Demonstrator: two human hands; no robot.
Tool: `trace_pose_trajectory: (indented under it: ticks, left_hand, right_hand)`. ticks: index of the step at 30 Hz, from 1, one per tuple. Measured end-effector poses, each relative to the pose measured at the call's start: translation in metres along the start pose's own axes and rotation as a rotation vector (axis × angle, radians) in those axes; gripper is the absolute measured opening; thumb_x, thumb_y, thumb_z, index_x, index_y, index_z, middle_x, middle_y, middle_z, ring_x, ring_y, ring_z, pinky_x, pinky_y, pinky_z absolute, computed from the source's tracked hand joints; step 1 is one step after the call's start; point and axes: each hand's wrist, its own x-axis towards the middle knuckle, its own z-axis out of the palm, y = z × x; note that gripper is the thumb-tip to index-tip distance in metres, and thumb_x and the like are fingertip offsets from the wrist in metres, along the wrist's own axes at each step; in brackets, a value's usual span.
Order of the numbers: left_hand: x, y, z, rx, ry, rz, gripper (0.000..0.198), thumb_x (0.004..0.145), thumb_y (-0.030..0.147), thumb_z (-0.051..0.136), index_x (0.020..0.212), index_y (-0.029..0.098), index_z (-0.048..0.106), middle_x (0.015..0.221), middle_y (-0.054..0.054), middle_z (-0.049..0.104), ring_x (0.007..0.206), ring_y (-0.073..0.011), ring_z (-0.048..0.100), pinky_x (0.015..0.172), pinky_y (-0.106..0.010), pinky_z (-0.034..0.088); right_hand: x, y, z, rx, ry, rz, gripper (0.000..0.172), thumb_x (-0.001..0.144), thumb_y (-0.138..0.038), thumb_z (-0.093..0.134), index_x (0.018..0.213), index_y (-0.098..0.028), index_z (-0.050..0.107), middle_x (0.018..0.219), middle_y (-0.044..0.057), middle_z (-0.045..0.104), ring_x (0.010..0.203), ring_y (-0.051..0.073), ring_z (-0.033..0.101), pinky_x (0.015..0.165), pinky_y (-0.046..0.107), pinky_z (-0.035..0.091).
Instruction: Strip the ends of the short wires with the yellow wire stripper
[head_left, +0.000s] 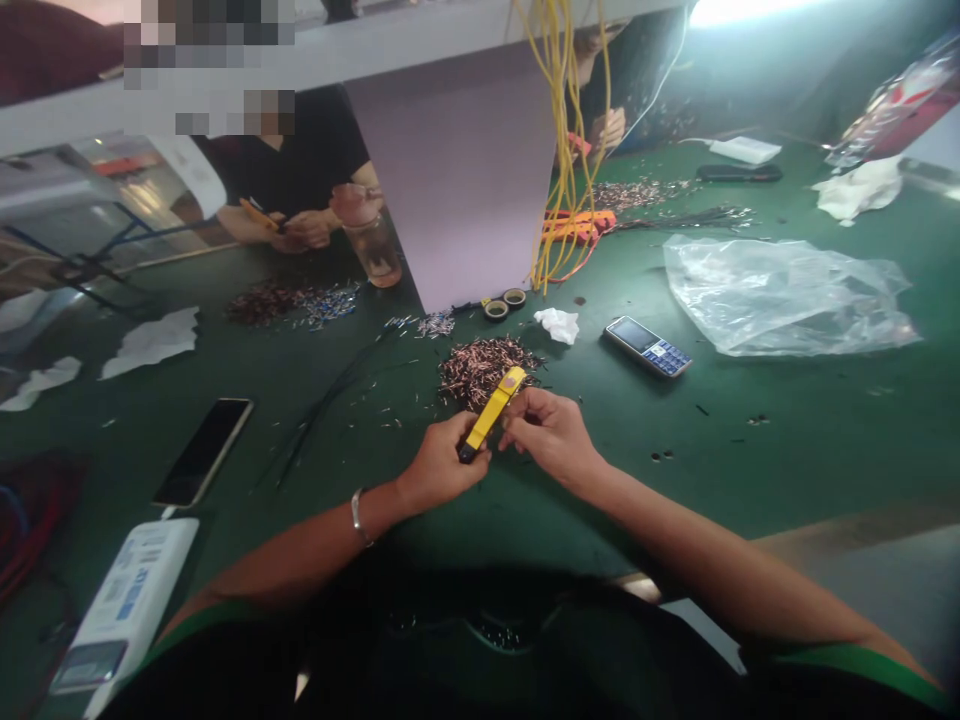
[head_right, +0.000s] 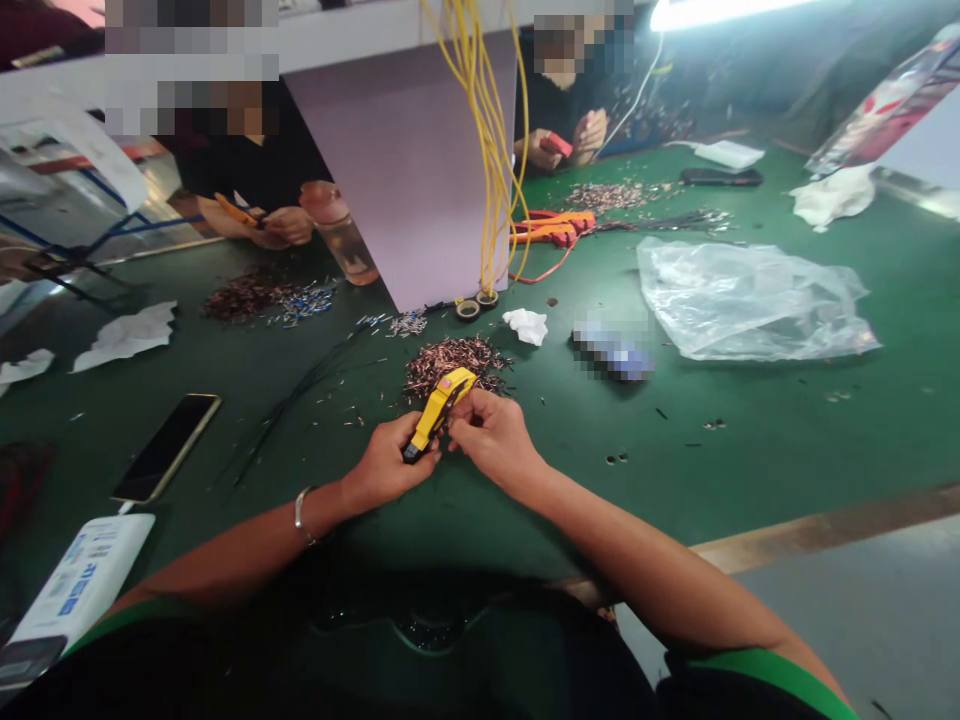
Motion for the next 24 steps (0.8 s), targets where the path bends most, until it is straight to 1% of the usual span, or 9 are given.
trace_pose_trajectory:
  ticks: [3,5,7,9,11,13,16,21,24]
  left_hand:
    - [-0.001,-0.008,0.001,0.182,0.06,0.094,0.012,0.073,0.021,0.059,0.085,0.018,0.057,0.066,0.001,0.06,0.058,-0.0136,0.056,0.059,-0.025,0.045]
    - [0.0,-0.016,0.002,0.299,0.096,0.193,0.018,0.072,0.019,0.058,0.09,0.018,0.057,0.07,-0.001,0.062,0.061,-0.0157,0.059,0.062,-0.028,0.048]
    - [0.001,-0.022,0.002,0.386,0.125,0.279,0.027,0.072,0.018,0.057,0.099,0.017,0.057,0.079,-0.005,0.066,0.069,-0.0193,0.064,0.068,-0.032,0.051]
    - [0.003,-0.024,0.003,0.429,0.122,0.318,0.037,0.072,0.017,0.056,0.11,0.016,0.054,0.092,-0.009,0.068,0.08,-0.0226,0.066,0.075,-0.036,0.053]
    - [0.003,-0.024,0.002,0.441,0.098,0.318,0.044,0.073,0.017,0.056,0.117,0.016,0.051,0.098,-0.011,0.068,0.084,-0.0237,0.066,0.077,-0.038,0.054]
    - [0.003,-0.021,0.002,0.432,0.083,0.308,0.047,0.073,0.018,0.055,0.12,0.015,0.049,0.098,-0.012,0.067,0.084,-0.024,0.066,0.075,-0.038,0.054]
    - [0.001,-0.018,0.003,0.405,0.088,0.291,0.046,0.074,0.021,0.056,0.12,0.015,0.049,0.098,-0.012,0.067,0.082,-0.024,0.066,0.072,-0.038,0.054]
    - [-0.001,-0.014,0.005,0.322,0.089,0.267,0.048,0.073,0.023,0.059,0.119,0.017,0.049,0.097,-0.009,0.067,0.082,-0.0232,0.067,0.074,-0.038,0.054]
    - [-0.002,-0.011,0.005,0.296,0.095,0.284,0.05,0.073,0.024,0.059,0.121,0.016,0.048,0.099,-0.01,0.067,0.084,-0.0241,0.067,0.075,-0.04,0.054]
  right_hand:
    - [-0.001,0.001,0.001,0.016,-0.009,0.018,0.007,0.063,-0.016,0.059,0.063,-0.02,0.054,0.049,-0.005,0.058,0.044,0.011,0.056,0.044,0.022,0.042]
    - [-0.001,0.002,0.001,0.04,-0.004,0.029,0.005,0.063,-0.016,0.06,0.066,-0.019,0.057,0.048,-0.005,0.058,0.044,0.011,0.056,0.044,0.021,0.042]
    - [0.0,0.002,0.001,0.081,0.005,0.034,0.008,0.063,-0.016,0.061,0.07,-0.018,0.06,0.048,-0.005,0.058,0.043,0.011,0.057,0.043,0.021,0.042]
    - [0.001,0.001,0.001,0.115,0.005,0.04,0.01,0.062,-0.016,0.063,0.072,-0.018,0.061,0.053,-0.004,0.063,0.043,0.011,0.058,0.042,0.021,0.042]
    - [0.002,0.001,0.001,0.126,-0.004,0.045,0.01,0.062,-0.017,0.065,0.072,-0.018,0.062,0.06,-0.001,0.068,0.043,0.01,0.058,0.041,0.021,0.041]
    - [0.003,0.001,0.001,0.131,-0.018,0.045,0.01,0.063,-0.019,0.066,0.071,-0.018,0.062,0.064,0.0,0.07,0.044,0.01,0.058,0.04,0.021,0.041]
    - [0.003,0.002,0.001,0.128,-0.015,0.044,0.009,0.064,-0.02,0.067,0.07,-0.018,0.062,0.06,0.0,0.069,0.045,0.011,0.059,0.04,0.021,0.042]
    - [0.002,0.003,-0.001,0.105,-0.015,0.034,0.01,0.066,-0.024,0.069,0.07,-0.019,0.062,0.056,-0.001,0.068,0.041,0.011,0.056,0.039,0.022,0.041]
    - [0.001,0.003,-0.002,0.096,-0.029,0.025,0.008,0.066,-0.022,0.067,0.069,-0.019,0.061,0.055,-0.001,0.067,0.041,0.011,0.056,0.039,0.022,0.04]
